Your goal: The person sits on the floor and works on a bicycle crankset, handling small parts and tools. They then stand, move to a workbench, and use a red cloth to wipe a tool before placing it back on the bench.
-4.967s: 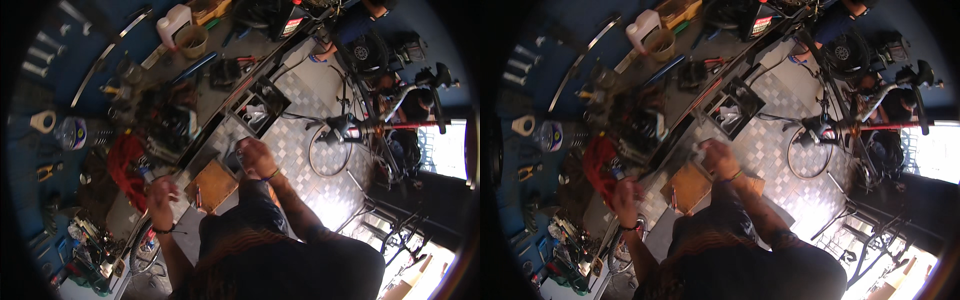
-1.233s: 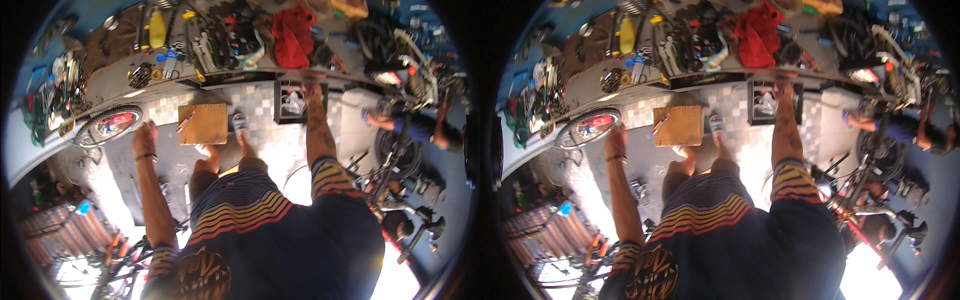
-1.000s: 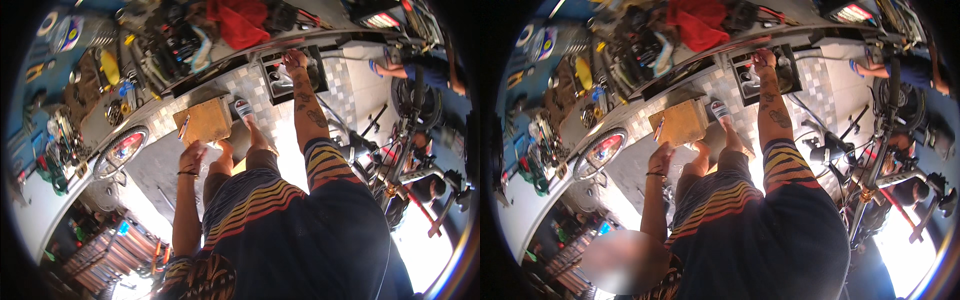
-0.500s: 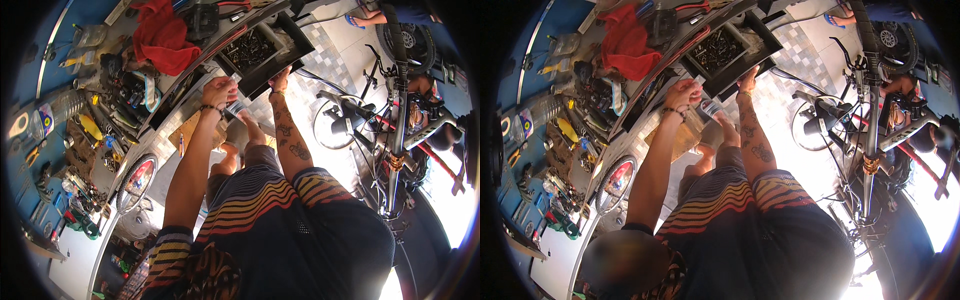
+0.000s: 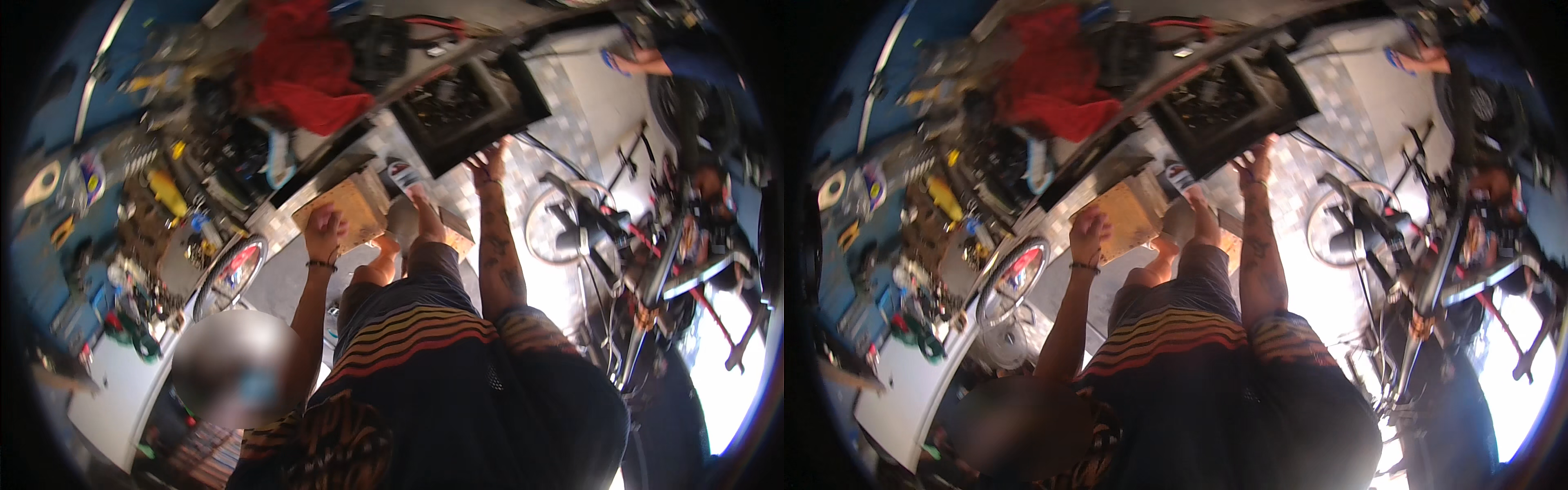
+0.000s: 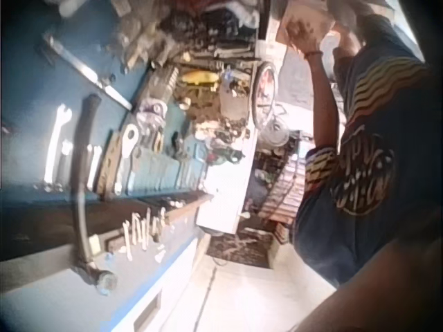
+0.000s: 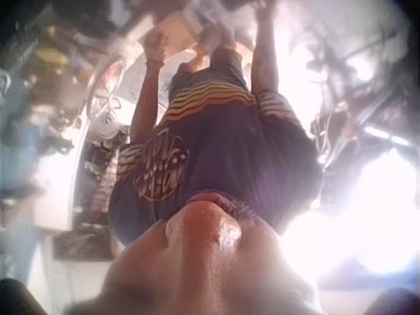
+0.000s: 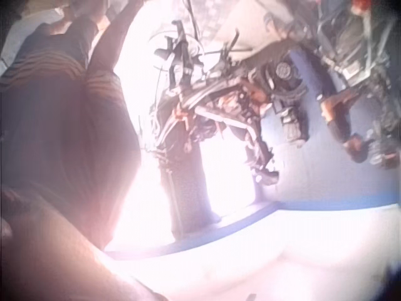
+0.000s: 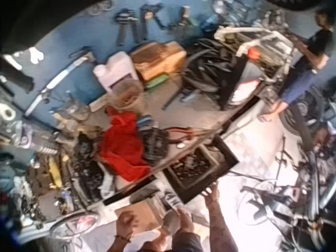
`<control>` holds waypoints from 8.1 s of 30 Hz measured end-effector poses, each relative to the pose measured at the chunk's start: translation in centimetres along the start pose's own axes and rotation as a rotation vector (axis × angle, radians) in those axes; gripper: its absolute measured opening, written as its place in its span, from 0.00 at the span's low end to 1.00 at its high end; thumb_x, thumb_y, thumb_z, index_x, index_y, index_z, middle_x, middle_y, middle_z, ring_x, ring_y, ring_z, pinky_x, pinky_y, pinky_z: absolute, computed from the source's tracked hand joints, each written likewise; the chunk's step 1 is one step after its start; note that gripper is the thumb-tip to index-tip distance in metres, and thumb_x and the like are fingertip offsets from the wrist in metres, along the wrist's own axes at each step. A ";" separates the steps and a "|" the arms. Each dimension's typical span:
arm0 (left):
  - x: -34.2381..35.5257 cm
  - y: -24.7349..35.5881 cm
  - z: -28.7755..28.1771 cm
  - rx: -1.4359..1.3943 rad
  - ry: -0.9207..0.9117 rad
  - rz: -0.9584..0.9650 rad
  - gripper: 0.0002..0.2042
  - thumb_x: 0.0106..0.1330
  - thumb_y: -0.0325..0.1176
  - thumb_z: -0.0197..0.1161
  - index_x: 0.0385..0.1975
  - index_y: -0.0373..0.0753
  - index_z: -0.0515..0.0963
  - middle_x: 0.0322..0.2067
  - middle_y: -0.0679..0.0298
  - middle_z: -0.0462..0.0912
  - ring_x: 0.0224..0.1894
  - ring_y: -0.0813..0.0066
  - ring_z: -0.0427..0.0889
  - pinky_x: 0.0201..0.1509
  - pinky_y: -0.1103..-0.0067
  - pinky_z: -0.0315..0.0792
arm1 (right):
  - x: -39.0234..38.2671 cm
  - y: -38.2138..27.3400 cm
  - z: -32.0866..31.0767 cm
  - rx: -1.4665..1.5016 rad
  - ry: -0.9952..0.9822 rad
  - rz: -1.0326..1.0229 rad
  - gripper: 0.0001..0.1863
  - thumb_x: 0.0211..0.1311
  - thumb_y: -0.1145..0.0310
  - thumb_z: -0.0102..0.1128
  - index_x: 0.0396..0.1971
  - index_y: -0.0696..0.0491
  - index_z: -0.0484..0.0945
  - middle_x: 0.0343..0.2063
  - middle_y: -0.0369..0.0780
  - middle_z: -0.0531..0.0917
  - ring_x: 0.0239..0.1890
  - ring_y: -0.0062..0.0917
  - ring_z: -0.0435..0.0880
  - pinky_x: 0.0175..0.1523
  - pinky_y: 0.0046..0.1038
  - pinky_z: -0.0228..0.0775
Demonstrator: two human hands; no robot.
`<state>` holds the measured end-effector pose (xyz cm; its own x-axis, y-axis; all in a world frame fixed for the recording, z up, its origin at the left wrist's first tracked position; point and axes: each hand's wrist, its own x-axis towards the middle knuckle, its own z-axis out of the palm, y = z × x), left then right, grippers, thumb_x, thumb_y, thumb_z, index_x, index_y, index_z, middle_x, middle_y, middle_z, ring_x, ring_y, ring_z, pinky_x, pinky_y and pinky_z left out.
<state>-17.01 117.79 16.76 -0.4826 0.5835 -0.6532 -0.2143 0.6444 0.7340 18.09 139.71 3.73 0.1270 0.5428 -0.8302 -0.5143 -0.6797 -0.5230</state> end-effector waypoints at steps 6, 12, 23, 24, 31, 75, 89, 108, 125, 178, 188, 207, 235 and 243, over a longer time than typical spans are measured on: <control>-10.0 -4.8 -13.1 0.199 0.341 -0.294 0.17 0.68 0.29 0.63 0.56 0.33 0.76 0.41 0.54 0.86 0.33 0.65 0.90 0.31 0.73 0.86 | -0.9 -1.5 6.0 0.314 -0.325 -0.166 0.60 0.54 0.12 0.38 0.76 0.43 0.60 0.75 0.37 0.64 0.74 0.41 0.64 0.77 0.54 0.55; -18.5 -8.6 -15.5 0.075 0.536 -0.337 0.16 0.67 0.30 0.64 0.54 0.34 0.78 0.38 0.55 0.87 0.31 0.66 0.90 0.29 0.74 0.84 | 1.3 -1.8 18.5 0.151 -0.017 -0.116 0.54 0.59 0.15 0.35 0.78 0.35 0.56 0.77 0.38 0.60 0.76 0.40 0.62 0.74 0.70 0.47; -29.3 -15.2 -11.8 -0.160 0.516 -0.482 0.15 0.71 0.37 0.64 0.52 0.37 0.79 0.37 0.60 0.88 0.31 0.72 0.88 0.31 0.76 0.82 | 3.6 -2.7 11.1 -0.589 -0.474 -0.086 0.54 0.68 0.28 0.51 0.77 0.57 0.49 0.70 0.55 0.68 0.69 0.47 0.72 0.74 0.47 0.63; -30.8 -15.8 -11.6 -0.206 0.554 -0.496 0.14 0.71 0.38 0.63 0.50 0.38 0.80 0.36 0.61 0.88 0.31 0.74 0.88 0.32 0.76 0.82 | 6.8 -2.4 7.2 -0.673 -0.557 0.095 0.56 0.67 0.27 0.50 0.79 0.54 0.43 0.74 0.57 0.60 0.75 0.47 0.63 0.80 0.49 0.50; -40.6 -20.2 -4.3 -0.474 0.943 -0.494 0.10 0.71 0.38 0.62 0.44 0.39 0.83 0.32 0.63 0.88 0.33 0.74 0.90 0.32 0.77 0.83 | 5.9 6.4 -5.0 -2.094 -0.645 0.676 0.24 0.69 0.39 0.59 0.33 0.47 0.76 0.17 0.31 0.74 0.15 0.22 0.72 0.20 0.30 0.64; -76.1 -50.5 6.2 -0.282 1.824 -1.528 0.20 0.79 0.45 0.51 0.68 0.55 0.71 0.51 0.49 0.85 0.51 0.45 0.84 0.52 0.55 0.76 | -27.1 32.7 18.0 -2.356 -1.285 -0.111 0.22 0.71 0.52 0.64 0.54 0.51 0.74 0.34 0.39 0.88 0.26 0.27 0.88 0.25 0.31 0.79; -60.9 -49.2 3.0 -0.741 1.710 -1.012 0.13 0.73 0.40 0.59 0.42 0.37 0.86 0.40 0.48 0.88 0.44 0.48 0.86 0.50 0.61 0.78 | -21.7 28.9 13.0 -2.329 -1.253 0.153 0.22 0.68 0.54 0.67 0.54 0.52 0.76 0.37 0.39 0.85 0.27 0.28 0.85 0.28 0.32 0.76; -72.7 -10.6 -41.9 0.722 2.764 0.517 0.17 0.81 0.37 0.43 0.52 0.28 0.73 0.31 0.53 0.84 0.20 0.75 0.75 0.23 0.81 0.68 | -20.0 28.1 31.4 -1.492 -1.013 0.219 0.21 0.68 0.50 0.67 0.53 0.45 0.79 0.39 0.36 0.87 0.41 0.30 0.88 0.47 0.35 0.84; -34.7 -20.5 -38.3 -0.793 1.152 0.026 0.25 0.76 0.31 0.55 0.71 0.38 0.60 0.29 0.61 0.83 0.19 0.82 0.77 0.18 0.82 0.70 | -26.7 34.2 25.9 -1.623 -0.826 -0.057 0.16 0.75 0.56 0.59 0.47 0.54 0.79 0.32 0.39 0.86 0.27 0.24 0.86 0.29 0.26 0.76; -10.0 -11.0 -68.6 -0.047 -0.005 0.142 0.14 0.76 0.44 0.59 0.43 0.38 0.79 0.29 0.65 0.83 0.26 0.81 0.81 0.23 0.82 0.73 | -44.1 44.7 -0.8 -1.589 -0.089 -0.288 0.18 0.66 0.56 0.65 0.46 0.54 0.87 0.43 0.43 0.91 0.45 0.30 0.90 0.51 0.33 0.81; -7.5 -17.1 -62.1 -0.002 0.439 -0.018 0.14 0.73 0.42 0.61 0.45 0.37 0.82 0.29 0.59 0.86 0.22 0.74 0.83 0.21 0.75 0.78 | -35.1 37.2 8.3 -1.407 -0.313 -0.076 0.14 0.71 0.56 0.63 0.46 0.50 0.84 0.35 0.39 0.88 0.31 0.28 0.87 0.31 0.32 0.78; -15.4 -26.8 -48.5 -0.176 0.450 -0.542 0.16 0.69 0.41 0.64 0.48 0.38 0.82 0.30 0.60 0.87 0.24 0.74 0.82 0.24 0.76 0.75 | -17.8 28.8 21.0 -1.495 -0.551 0.126 0.17 0.74 0.53 0.61 0.45 0.53 0.80 0.31 0.38 0.85 0.25 0.22 0.85 0.25 0.25 0.73; -15.5 -23.4 -48.4 -0.337 0.512 -0.514 0.14 0.70 0.39 0.61 0.43 0.34 0.81 0.29 0.58 0.87 0.23 0.70 0.83 0.23 0.75 0.77 | -33.1 35.7 33.7 -1.399 -1.004 -0.591 0.20 0.70 0.55 0.64 0.29 0.59 0.83 0.24 0.40 0.87 0.27 0.26 0.87 0.37 0.30 0.77; -17.4 -25.5 -52.1 -0.436 0.495 -0.512 0.15 0.72 0.38 0.61 0.51 0.36 0.78 0.34 0.57 0.85 0.26 0.66 0.85 0.26 0.70 0.81 | -29.5 44.1 34.9 -1.353 -0.779 -1.185 0.18 0.66 0.56 0.60 0.37 0.57 0.86 0.30 0.48 0.89 0.36 0.37 0.90 0.45 0.39 0.80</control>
<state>-47.39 65.46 19.10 -0.5316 -0.0796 -0.8433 -0.7689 0.4629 0.4410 -37.91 110.94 11.94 -0.6718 0.7394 0.0455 0.4631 0.4671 -0.7533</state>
